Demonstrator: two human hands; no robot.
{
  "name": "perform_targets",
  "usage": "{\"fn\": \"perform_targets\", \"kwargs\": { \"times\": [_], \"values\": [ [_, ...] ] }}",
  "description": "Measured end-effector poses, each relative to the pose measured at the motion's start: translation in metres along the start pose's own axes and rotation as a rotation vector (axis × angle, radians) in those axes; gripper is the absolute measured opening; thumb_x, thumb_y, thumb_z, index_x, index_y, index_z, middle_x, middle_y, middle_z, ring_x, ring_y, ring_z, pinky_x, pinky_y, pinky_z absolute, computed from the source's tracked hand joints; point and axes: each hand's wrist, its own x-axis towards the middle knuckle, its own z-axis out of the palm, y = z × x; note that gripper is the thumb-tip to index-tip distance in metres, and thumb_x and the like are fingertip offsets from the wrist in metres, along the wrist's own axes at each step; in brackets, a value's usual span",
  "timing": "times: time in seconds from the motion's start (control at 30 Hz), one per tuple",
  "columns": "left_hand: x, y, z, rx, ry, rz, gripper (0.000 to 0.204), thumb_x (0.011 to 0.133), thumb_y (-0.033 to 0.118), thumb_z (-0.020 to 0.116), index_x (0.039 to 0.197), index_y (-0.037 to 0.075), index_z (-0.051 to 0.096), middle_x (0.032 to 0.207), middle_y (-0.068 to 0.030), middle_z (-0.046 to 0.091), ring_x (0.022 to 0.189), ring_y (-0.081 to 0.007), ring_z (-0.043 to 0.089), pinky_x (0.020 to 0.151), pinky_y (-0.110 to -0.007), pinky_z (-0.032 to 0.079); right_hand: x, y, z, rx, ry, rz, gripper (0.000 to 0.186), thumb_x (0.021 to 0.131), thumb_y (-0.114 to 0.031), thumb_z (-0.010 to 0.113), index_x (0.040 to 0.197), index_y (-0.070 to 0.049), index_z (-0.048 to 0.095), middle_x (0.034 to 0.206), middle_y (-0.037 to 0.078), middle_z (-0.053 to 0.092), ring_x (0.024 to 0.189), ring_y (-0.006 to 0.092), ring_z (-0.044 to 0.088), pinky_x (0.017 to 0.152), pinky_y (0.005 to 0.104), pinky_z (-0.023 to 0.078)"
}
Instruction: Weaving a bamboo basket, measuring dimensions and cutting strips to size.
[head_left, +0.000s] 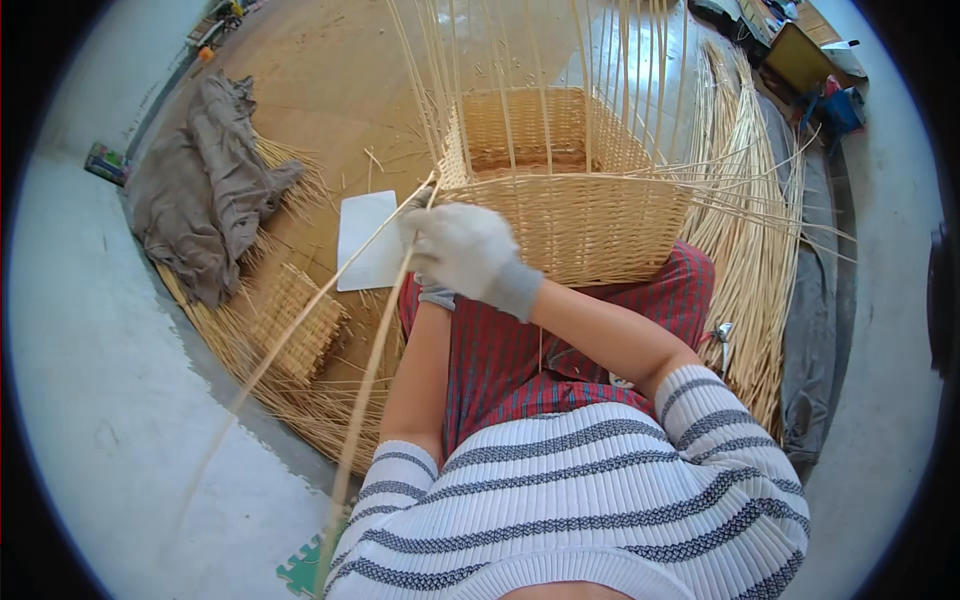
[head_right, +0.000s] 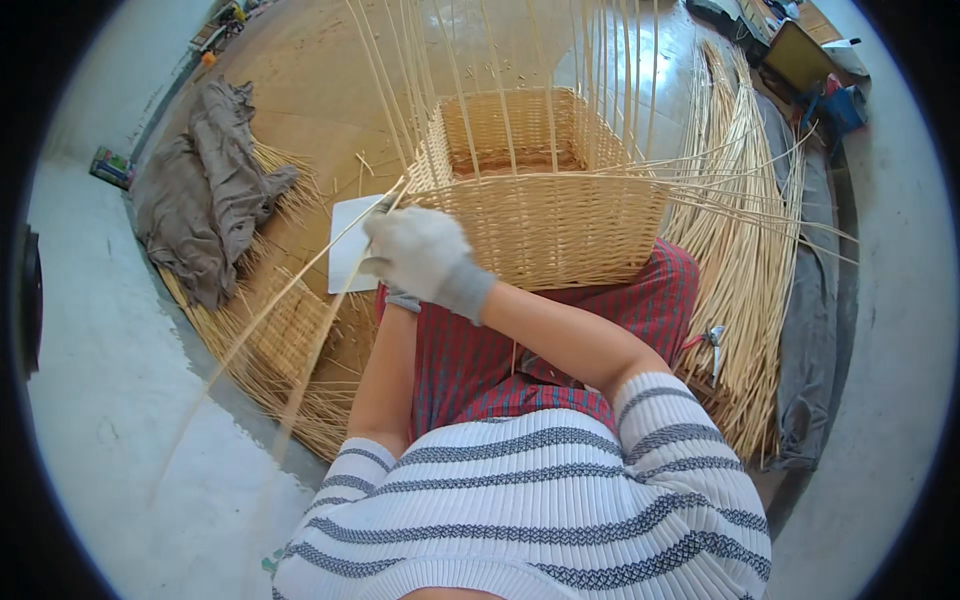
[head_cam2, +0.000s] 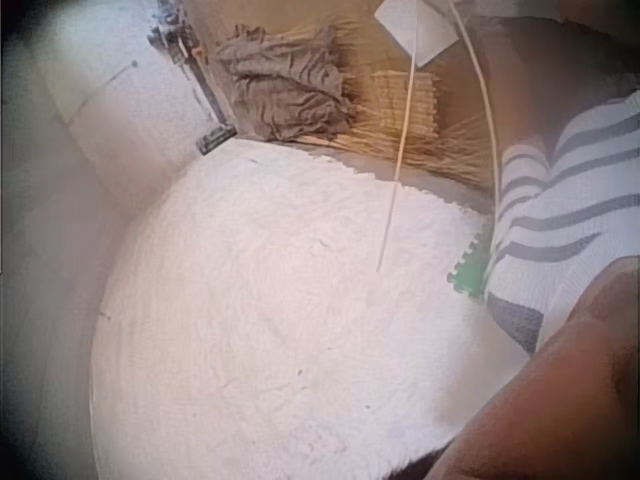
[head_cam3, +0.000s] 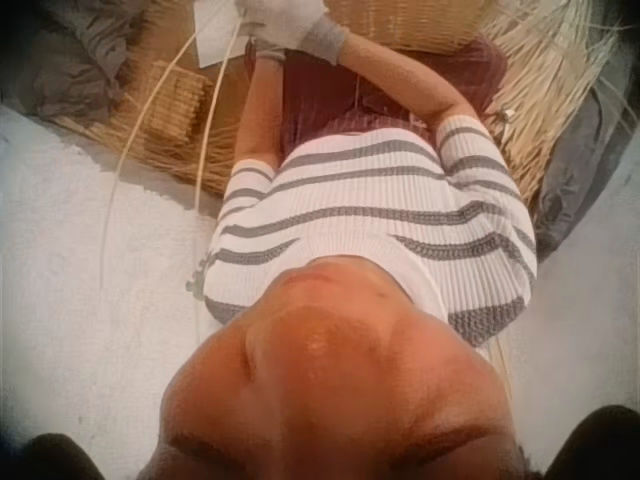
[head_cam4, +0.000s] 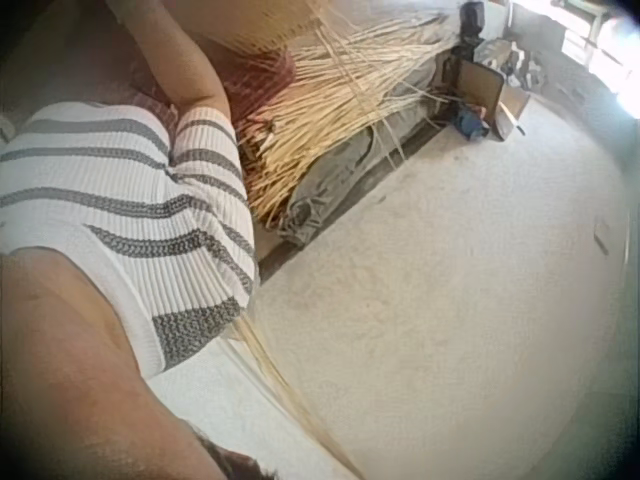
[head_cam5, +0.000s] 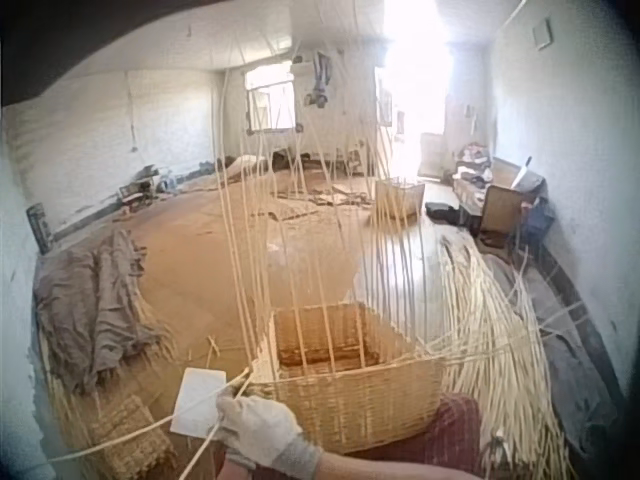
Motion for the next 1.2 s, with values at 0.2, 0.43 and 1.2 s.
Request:
{"fn": "perform_targets", "kwargs": {
  "times": [0.2, 0.43, 1.2],
  "values": [
    [0.029, 0.108, 0.042, 1.544, -0.692, -0.671, 0.024, 0.086, 0.008, 0.074, 0.109, 0.004, 0.066, 0.094, 0.0006, 0.06, 0.086, -0.0085, 0.053, 0.071, -0.023, 0.046, 0.015, -0.009, 0.057, -0.179, -0.425, 0.102, 0.019, 0.085, -0.032, 0.064, 0.087, -0.013, 0.064, 0.089, 0.007, 0.069, 0.085, 0.0252, 0.069, 0.074, 0.0396, 0.055],
    [0.042, -0.011, -0.02, 0.287, -0.419, -0.164, 0.04, 0.079, 0.01, 0.082, 0.115, 0.004, 0.066, 0.083, 0.0042, 0.057, 0.077, -0.0062, 0.056, 0.066, -0.022, 0.05, -0.052, 0.071, -0.019, 0.22, -0.072, 0.302, 0.021, 0.085, -0.008, 0.062, 0.103, -0.012, 0.071, 0.095, 0.004, 0.071, 0.081, 0.0177, 0.068, 0.066, 0.0287, 0.053],
    [0.031, -0.001, 0.032, 0.284, -0.015, -0.379, 0.021, 0.082, 0.021, 0.081, 0.089, 0.007, 0.065, 0.078, -0.0029, 0.06, 0.071, -0.0117, 0.052, 0.065, -0.028, 0.046, -0.117, 0.124, -0.026, 0.961, 0.258, 0.784, 0.05, 0.088, -0.012, 0.064, 0.135, -0.005, 0.047, 0.113, 0.015, 0.065, 0.099, 0.0244, 0.066, 0.081, 0.0395, 0.055]
  ]
}}
